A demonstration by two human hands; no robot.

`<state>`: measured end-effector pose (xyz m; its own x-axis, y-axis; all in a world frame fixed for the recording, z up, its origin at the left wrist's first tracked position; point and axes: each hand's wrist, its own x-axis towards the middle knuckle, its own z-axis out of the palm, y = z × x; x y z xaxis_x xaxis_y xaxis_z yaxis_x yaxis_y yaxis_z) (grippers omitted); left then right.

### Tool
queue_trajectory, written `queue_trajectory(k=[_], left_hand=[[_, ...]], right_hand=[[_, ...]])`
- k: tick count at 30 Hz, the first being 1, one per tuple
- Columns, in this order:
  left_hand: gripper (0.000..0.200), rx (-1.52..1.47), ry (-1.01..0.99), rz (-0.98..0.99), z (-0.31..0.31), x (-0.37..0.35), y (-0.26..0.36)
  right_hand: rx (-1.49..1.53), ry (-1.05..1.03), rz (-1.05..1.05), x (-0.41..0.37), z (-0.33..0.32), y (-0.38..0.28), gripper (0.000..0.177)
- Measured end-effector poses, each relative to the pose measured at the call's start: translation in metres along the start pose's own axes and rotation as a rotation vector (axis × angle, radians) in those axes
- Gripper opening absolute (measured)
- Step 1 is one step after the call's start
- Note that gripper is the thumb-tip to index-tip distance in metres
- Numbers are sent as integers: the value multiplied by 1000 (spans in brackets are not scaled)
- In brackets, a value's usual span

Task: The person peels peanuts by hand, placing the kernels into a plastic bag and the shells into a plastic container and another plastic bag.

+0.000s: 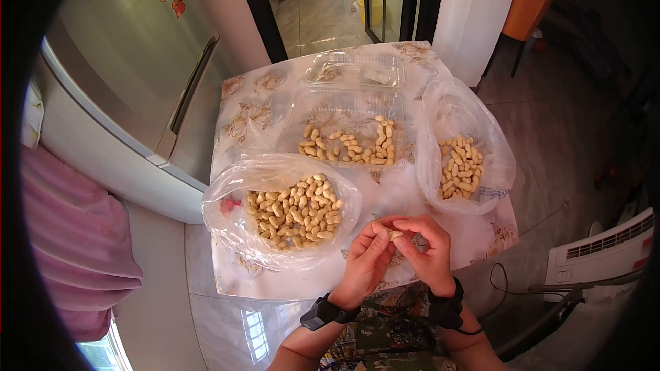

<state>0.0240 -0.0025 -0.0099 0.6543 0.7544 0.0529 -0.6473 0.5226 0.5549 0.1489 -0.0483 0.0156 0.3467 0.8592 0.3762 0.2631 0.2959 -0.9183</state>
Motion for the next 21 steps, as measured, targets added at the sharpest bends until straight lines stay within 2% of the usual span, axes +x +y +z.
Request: queue_trajectory(k=[16,21], left_hand=[[21,0,1,8,1,0,1],[21,41,72,-17,6,0,4]], right_hand=[[-15,-42,-4,-1,-3,2,16],[-27,-48,-2,0,-4,1,14]])
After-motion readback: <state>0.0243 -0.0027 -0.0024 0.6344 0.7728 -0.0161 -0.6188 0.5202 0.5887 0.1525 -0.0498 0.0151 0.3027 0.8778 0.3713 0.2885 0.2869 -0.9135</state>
